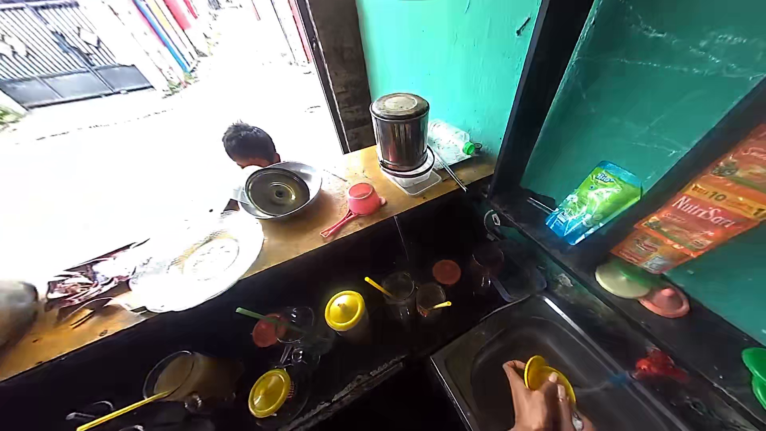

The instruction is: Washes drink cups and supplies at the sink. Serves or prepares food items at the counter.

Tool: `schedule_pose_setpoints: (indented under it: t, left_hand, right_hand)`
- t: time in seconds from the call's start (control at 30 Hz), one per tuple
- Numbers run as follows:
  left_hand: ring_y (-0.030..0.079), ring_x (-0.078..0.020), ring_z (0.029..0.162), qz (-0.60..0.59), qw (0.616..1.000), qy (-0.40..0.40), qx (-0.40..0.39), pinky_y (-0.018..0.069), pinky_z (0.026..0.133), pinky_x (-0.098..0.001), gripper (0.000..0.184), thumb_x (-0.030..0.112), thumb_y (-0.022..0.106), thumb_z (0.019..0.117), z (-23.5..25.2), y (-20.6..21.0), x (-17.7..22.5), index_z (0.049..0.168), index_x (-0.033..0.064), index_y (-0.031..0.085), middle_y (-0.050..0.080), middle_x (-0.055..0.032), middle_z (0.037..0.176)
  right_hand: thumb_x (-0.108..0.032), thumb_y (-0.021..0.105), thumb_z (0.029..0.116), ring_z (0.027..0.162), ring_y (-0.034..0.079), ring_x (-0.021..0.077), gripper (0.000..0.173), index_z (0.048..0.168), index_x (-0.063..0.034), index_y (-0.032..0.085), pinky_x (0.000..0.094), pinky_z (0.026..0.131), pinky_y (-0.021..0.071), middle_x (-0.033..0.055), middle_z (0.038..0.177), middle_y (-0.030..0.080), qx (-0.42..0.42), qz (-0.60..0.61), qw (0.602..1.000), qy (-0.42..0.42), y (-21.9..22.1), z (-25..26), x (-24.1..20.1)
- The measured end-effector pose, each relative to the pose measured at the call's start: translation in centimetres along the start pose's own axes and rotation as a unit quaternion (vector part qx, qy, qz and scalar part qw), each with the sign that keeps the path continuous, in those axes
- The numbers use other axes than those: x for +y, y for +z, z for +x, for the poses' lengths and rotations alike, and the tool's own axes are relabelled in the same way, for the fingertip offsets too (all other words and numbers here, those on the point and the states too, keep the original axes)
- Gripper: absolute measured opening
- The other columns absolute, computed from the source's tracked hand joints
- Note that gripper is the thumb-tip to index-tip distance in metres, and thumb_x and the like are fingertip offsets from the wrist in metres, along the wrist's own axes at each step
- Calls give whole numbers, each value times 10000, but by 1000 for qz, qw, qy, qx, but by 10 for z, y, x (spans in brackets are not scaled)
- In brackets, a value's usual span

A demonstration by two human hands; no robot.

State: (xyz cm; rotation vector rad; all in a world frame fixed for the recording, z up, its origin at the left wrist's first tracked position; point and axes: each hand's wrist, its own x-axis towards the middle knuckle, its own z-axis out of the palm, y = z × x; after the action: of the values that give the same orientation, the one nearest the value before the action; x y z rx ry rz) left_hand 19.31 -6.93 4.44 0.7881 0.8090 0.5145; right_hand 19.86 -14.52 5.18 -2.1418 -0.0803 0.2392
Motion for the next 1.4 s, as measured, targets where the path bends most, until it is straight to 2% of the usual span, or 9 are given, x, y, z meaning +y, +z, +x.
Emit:
schedule_pose_setpoints:
  t: [0.07,0.2,0.3,0.43,0.63,1.07,1.2,1.3,1.4]
  left_hand:
    - [684,-251,937,16,1000,0,8,608,828,-420,638,92,831,832,6,-11,12,1299,-30,415,630,-214,1100]
    - [703,-291,993,92,995,-36,-11,612,862,-454,612,59,830,828,20,-26,24,1334,-57,506,667,-237,1148]
    - [700,-304,1031,122,986,-63,-98,618,860,-469,606,7,754,866,22,-33,21,1404,-28,476,646,-240,1226]
    - [695,-241,1071,189,949,-53,-245,614,908,-420,567,9,688,878,11,-30,29,1412,-16,500,661,-181,1244]
    - [703,-123,1035,317,890,43,-325,590,947,-343,403,25,667,844,9,-28,29,1244,-3,626,732,-66,1109]
    - [709,-170,989,372,860,-33,-347,600,894,-372,423,92,656,884,12,-44,30,1296,7,605,711,-108,1117]
    - [711,-177,1009,351,866,-60,-351,605,901,-375,418,125,696,887,19,-43,38,1282,11,620,716,-106,1131]
    - [704,-202,1051,314,869,-81,-375,603,922,-392,471,158,707,900,24,-40,47,1329,3,586,704,-120,1176]
    - [692,-206,1103,304,858,-95,-402,595,952,-394,558,137,685,910,22,-27,48,1426,3,522,680,-133,1256]
  right_hand:
    - [-463,386,1092,741,660,220,644,912,73,696,472,777,569,143,775,665,-29,0,1000,-3,-9,1,1]
    - [-284,215,1091,919,663,138,563,971,0,686,363,890,547,63,927,709,73,128,988,-44,-37,13,10]
    - [-209,402,998,1110,578,191,386,1233,51,563,378,964,490,162,1187,603,79,161,983,-44,-55,19,-8]
    - [-212,695,940,1121,665,200,312,1174,-6,670,385,939,601,116,1192,682,3,120,980,-160,-51,25,-19]
    - [-196,745,921,1163,655,100,235,1147,-139,776,310,1058,530,6,1172,735,-51,-68,955,-284,-44,29,-1]
    - [-217,737,857,1003,671,117,193,1043,-170,758,338,904,582,7,1059,694,-42,-181,956,-225,-62,44,1]
    - [-84,530,980,1154,644,166,283,1229,-89,665,403,972,558,52,1241,678,77,-15,981,-178,-68,51,3]
    - [-150,328,1036,1255,583,160,426,1245,-99,695,419,1063,479,37,1311,672,0,163,983,-86,-60,55,22]
    - [-251,477,1058,1216,628,178,349,1270,-63,680,404,1057,524,81,1285,682,-99,208,972,-52,-42,45,19]
